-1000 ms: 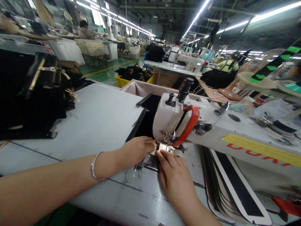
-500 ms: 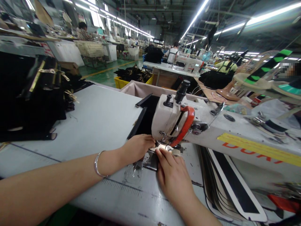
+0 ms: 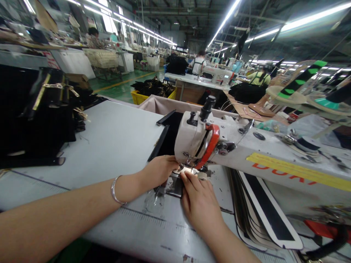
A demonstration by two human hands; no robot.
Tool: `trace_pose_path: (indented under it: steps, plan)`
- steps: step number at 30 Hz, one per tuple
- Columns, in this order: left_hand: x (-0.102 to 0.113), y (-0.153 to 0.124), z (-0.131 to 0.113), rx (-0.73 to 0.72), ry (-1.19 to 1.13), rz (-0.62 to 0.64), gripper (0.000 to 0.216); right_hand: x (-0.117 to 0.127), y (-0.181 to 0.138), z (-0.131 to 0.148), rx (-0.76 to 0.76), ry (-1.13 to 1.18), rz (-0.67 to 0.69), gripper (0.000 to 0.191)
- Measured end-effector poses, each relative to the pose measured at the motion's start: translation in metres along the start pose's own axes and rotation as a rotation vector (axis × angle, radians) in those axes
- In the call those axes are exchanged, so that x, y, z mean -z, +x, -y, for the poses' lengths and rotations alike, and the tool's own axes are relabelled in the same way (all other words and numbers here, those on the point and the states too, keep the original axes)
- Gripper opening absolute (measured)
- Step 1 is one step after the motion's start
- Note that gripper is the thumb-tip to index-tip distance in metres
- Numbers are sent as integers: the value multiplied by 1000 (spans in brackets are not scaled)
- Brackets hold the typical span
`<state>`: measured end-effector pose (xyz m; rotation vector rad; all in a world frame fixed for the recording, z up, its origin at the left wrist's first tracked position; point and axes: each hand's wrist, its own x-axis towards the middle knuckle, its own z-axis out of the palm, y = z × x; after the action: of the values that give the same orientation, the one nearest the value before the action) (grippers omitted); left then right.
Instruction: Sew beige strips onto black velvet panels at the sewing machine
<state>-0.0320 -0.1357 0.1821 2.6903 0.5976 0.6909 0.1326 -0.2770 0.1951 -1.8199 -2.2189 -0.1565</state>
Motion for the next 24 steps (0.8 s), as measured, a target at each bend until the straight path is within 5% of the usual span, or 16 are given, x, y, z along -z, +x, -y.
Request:
trace_pose_path:
  steps: [18, 24]
  plan:
    - [6, -3, 2, -38, -55, -40, 26, 4, 0, 7, -7, 21, 12, 46]
    - [10, -3, 11, 25, -10, -98, 21, 49, -27, 8, -11, 50, 6, 30]
